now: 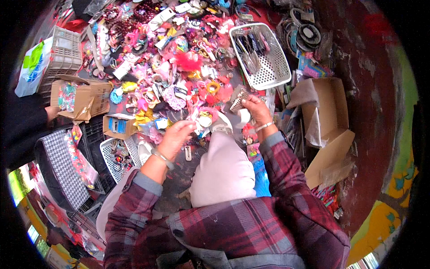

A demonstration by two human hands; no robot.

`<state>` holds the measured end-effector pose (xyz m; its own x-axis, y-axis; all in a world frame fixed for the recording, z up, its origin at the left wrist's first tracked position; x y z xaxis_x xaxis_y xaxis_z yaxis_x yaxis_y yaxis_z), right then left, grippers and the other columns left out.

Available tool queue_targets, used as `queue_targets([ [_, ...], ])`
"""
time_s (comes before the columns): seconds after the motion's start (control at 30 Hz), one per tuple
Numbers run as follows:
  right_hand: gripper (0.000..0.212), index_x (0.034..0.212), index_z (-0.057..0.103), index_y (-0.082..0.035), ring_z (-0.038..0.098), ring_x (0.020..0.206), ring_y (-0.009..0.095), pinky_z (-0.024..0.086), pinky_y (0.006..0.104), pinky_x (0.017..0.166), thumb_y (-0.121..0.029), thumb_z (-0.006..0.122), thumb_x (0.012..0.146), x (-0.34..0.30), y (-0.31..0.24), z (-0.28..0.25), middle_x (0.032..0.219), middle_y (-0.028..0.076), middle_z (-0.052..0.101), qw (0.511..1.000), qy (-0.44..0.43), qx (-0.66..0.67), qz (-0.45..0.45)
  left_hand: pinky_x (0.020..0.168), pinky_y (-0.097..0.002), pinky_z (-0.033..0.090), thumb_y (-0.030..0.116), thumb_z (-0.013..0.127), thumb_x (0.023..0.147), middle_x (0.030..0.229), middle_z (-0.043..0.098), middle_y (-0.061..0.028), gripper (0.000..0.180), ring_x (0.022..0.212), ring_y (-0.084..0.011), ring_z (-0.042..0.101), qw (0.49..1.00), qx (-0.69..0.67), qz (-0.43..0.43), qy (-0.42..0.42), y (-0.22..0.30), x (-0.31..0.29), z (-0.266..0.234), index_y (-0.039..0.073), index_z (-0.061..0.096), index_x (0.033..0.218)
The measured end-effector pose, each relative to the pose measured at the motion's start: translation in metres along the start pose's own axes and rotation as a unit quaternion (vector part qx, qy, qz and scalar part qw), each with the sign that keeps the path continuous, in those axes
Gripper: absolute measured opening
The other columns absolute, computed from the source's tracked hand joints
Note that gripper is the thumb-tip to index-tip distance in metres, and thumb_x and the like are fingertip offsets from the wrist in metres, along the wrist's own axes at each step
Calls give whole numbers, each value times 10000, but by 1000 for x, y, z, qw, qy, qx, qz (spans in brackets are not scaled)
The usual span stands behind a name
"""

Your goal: The person sorts various hair clips, bows, and accessories by hand from a large pile on the floor into different baskets and containers.

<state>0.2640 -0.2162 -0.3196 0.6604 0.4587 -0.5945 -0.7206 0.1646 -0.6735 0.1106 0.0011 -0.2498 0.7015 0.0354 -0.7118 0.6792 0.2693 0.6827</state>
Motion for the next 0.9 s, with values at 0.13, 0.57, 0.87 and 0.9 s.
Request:
queue_targets([
  [0.13,325,1087,533,-11,603,868,191,489,327,760,-87,610,781,-32,-15,83,979,84,609,987,-85,133,30,781,-268,449,251,593,829,1199,469,-88,531,1040,-152,488,994,-54,79,-53,31,10,27,20,376,1255],
  [0.57,496,1102,526,-55,553,982,258,465,349,760,-124,717,650,-72,-105,154,1112,121,542,712,-88,-576,-391,684,-248,466,104,564,832,878,595,-29,262,757,-97,561,954,233,190,-7,71,10,9,-7,536,1068],
  [0.87,198,855,631,-79,600,700,300,472,386,639,-214,603,713,-58,-81,142,744,133,610,687,-240,-647,-229,679,-316,486,97,586,787,891,597,-94,259,811,-203,591,929,269,210,-145,98,5,52,51,544,1039],
  [0.9,200,855,626,-73,598,692,301,469,383,631,-213,605,715,-57,-87,141,740,138,607,712,-232,-627,-214,660,-302,481,90,586,792,899,593,-79,273,801,-177,586,971,151,125,-140,84,14,48,62,532,1059],
])
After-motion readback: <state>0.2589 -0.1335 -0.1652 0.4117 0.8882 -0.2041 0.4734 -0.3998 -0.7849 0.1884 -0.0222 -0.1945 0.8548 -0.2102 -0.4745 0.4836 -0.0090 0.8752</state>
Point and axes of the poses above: each hand's wrist, its own x-axis towards the middle knuckle, its own z-axis out of the palm, y = z × x, the point moved 7 cm from there along x, towards the middle knuckle
